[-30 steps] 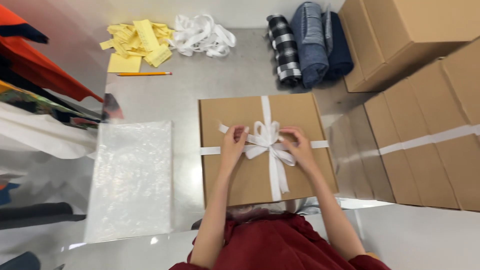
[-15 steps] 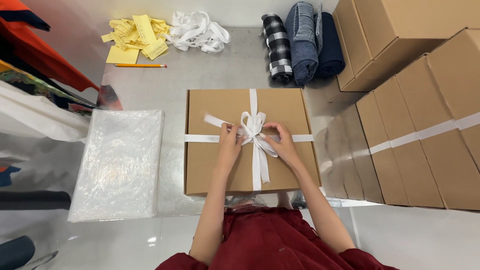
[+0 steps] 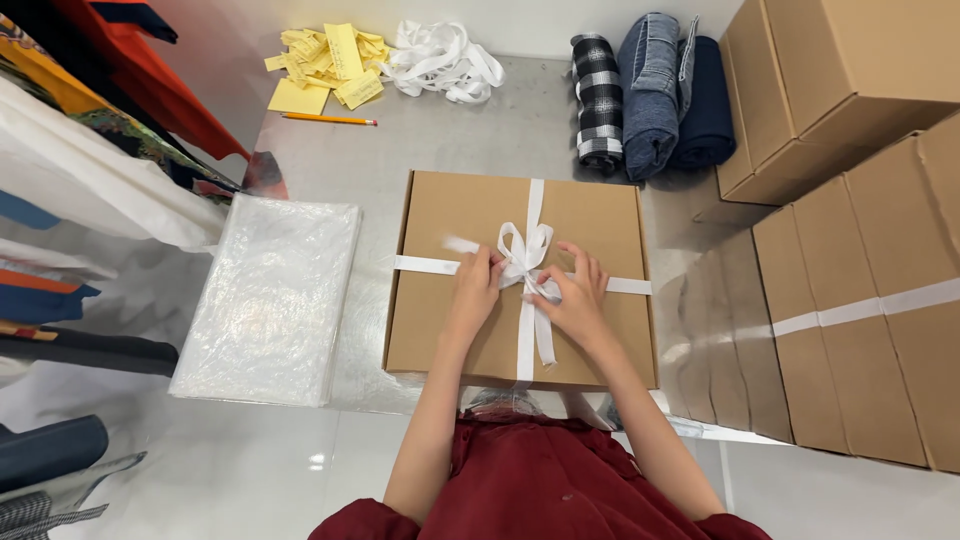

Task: The person unpacks a cardboard box, removes a plastic-wrapped pair of jeans, and places them on a table. They then wrap the jeans in bubble wrap, tie a ribbon around a box, and finally place the wrapped jeans into a cardboard box.

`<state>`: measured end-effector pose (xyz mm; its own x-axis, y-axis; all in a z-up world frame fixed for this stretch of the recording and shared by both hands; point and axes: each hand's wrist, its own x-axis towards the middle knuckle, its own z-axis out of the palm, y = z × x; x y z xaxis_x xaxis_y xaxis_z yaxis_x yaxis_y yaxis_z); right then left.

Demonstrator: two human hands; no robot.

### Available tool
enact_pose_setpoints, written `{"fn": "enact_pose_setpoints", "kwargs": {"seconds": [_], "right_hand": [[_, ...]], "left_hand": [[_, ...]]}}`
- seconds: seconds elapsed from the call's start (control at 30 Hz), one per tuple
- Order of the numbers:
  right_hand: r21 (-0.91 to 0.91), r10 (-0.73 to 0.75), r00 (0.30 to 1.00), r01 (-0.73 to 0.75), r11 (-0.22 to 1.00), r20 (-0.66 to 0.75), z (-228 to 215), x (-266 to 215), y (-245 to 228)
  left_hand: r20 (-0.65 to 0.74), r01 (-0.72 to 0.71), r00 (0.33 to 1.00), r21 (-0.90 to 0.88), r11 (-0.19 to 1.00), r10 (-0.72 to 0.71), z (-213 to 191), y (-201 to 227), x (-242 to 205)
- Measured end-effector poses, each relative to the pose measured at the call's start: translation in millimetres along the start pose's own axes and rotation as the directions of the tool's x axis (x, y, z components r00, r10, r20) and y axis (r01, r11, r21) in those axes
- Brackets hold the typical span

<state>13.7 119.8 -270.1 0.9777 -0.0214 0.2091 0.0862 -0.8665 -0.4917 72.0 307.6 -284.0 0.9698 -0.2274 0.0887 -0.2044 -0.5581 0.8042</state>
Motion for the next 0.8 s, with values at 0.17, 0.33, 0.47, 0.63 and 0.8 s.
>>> {"fn": "enact_pose_setpoints", "kwargs": {"seconds": [0.17, 0.33, 0.47, 0.63, 0.8], "right_hand": [[-0.041, -0.073, 0.99, 0.068, 0.997, -0.117, 5, 5, 34], [-0.019, -0.039, 0.934, 0.034, 0.999, -0.355, -48, 10, 71], [0.319, 0.366, 0.764, -0.22, 0.922, -0.531, -67, 2, 141], [0.344, 0.425, 0.718, -0.268, 0.9, -0.552, -64, -4, 137], [0.429, 0.216, 0.969, -0.144, 0.892, -0.123, -48, 12, 53]], "left_hand": [[0.035, 0.113, 0.994, -0.284, 0.952, -0.107, 7, -15, 5], [-0.123, 0.248, 0.912, -0.593, 0.766, -0.391, -27, -43, 15], [-0.441, 0.032, 0.71, -0.759, 0.65, -0.549, -60, -57, 24], [-0.557, 0.094, 0.768, -0.393, 0.915, -0.318, -60, -28, 10], [-0.425, -0.012, 0.903, 0.134, 0.991, 0.068, -16, 11, 1]]}}
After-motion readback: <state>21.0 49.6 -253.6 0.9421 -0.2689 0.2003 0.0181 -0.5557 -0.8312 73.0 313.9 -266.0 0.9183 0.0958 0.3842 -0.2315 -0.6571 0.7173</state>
